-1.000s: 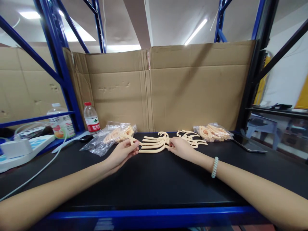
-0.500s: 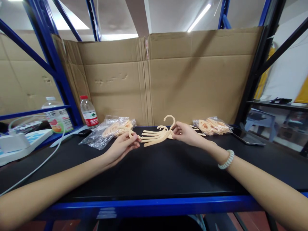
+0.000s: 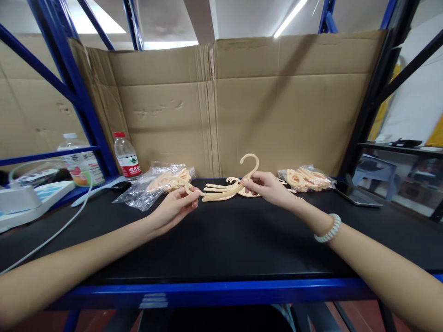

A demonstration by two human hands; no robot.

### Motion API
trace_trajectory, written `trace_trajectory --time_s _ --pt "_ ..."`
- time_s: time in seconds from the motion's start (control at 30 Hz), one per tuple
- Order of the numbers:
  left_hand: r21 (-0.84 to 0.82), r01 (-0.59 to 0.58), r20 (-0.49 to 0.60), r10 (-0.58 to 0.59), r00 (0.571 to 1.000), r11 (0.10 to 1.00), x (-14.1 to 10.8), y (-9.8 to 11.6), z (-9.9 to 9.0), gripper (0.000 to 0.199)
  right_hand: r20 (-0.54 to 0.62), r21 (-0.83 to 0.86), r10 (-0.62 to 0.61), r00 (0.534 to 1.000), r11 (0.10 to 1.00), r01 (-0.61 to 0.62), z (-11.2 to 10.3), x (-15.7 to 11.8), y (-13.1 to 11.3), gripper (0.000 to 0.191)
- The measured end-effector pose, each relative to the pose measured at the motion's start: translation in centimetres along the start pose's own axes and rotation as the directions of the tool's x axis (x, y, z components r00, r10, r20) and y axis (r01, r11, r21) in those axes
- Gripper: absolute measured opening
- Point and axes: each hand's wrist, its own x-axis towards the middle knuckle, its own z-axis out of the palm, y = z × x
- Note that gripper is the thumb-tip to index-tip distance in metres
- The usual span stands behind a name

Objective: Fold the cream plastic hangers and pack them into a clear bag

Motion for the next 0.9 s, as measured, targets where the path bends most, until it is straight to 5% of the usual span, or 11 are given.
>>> trace_trajectory --time_s 0.47,0.9 --pt "-0.115 0.131 0.123 -0.116 0.986 0.985 -0.3 0.4 0.1 0.020 -0.093 0.002 -0.089 0.992 0.996 0.090 0.9 -0.4 -1.1 0.038" --pt "-0.088 0.165 0.071 -0.159 0.985 0.982 -0.6 0.6 0.4 0.024 -0.141 -0.119 -0.241 0.960 0.967 0.225 2.1 -1.2 -1.5 0.030"
